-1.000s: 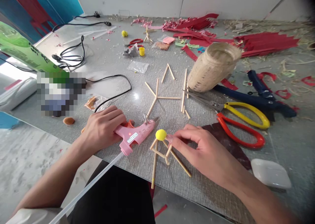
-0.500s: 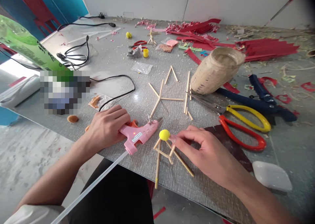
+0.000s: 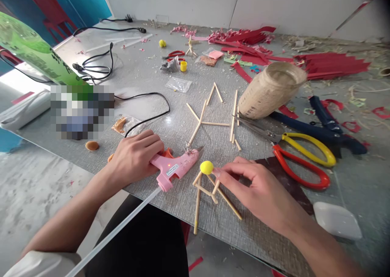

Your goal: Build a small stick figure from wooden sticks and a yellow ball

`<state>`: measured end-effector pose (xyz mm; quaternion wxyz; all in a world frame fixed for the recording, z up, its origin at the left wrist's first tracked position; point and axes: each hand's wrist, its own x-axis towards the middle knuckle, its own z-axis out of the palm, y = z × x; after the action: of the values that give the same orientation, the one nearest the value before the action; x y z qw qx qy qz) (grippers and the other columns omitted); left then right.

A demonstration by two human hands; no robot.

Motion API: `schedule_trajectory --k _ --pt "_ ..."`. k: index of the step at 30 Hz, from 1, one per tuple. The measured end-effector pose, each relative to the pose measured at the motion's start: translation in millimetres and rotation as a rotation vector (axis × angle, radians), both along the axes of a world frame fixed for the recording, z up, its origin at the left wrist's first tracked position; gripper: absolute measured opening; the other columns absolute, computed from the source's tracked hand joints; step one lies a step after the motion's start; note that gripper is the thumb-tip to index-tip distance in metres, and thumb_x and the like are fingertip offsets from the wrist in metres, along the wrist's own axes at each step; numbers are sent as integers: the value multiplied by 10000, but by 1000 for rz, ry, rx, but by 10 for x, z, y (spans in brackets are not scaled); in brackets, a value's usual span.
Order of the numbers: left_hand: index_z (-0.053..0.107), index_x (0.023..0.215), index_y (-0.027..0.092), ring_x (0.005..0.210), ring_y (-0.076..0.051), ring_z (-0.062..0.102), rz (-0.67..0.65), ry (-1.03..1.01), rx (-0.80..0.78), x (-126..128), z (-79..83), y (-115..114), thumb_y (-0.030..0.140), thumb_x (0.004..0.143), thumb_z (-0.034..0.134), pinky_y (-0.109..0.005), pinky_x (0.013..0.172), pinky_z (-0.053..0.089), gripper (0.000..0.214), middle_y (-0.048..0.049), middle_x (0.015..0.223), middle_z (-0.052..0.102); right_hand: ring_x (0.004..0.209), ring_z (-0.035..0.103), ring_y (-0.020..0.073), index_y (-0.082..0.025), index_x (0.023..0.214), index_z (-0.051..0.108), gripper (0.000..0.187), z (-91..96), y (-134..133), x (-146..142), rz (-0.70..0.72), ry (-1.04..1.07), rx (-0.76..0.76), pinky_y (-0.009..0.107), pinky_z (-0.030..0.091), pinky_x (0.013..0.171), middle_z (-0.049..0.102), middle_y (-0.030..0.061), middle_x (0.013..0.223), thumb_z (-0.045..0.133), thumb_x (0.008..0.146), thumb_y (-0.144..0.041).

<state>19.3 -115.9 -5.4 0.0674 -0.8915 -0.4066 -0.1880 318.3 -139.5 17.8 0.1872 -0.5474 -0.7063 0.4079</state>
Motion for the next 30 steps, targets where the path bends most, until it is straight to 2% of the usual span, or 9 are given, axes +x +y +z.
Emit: schedule_trajectory --k 7,14,17,20,24,30 --pt "509 743 204 693 -161 511 68 -16 4 -1 -1 -3 198 942 606 -289 540 322 221 -8 712 574 782 641 213 -254 776 760 363 0 -12 0 -13 2 -13 370 472 785 715 32 778 570 965 -498" --pt "557 792 193 757 -180 589 271 -19 -12 6 5 18 152 915 583 -273 509 275 132 -22 745 619 786 641 217 -255 719 731 360 -6 -10 3 -17 16 -3 371 467 782 687 24 748 586 939 -500" --pt "572 851 195 796 -195 597 250 -22 -51 -29 -12 34 262 968 605 -278 519 296 138 -36 807 643 791 645 219 -252 720 738 369 -17 -4 4 -20 14 4 372 471 785 687 30 752 581 937 -506" --pt "562 871 196 793 -198 586 200 -39 -71 -65 -35 58 396 1015 570 -291 521 302 247 -44 828 642 800 652 224 -250 745 759 364 -17 4 2 -15 14 6 378 476 796 703 38 769 578 934 -503" --pt "546 871 196 787 -209 570 140 3 -107 -84 -18 102 438 1044 505 -308 554 336 300 -52 831 626 812 663 233 -245 773 771 367 -10 12 3 -9 4 6 392 480 811 723 47 798 566 931 -504" --pt "521 912 194 875 -246 555 139 189 -204 -61 258 134 368 951 664 -350 678 394 229 -71 937 627 776 655 218 -229 782 777 390 0 6 -1 4 1 38 361 490 753 711 44 775 576 943 -521"
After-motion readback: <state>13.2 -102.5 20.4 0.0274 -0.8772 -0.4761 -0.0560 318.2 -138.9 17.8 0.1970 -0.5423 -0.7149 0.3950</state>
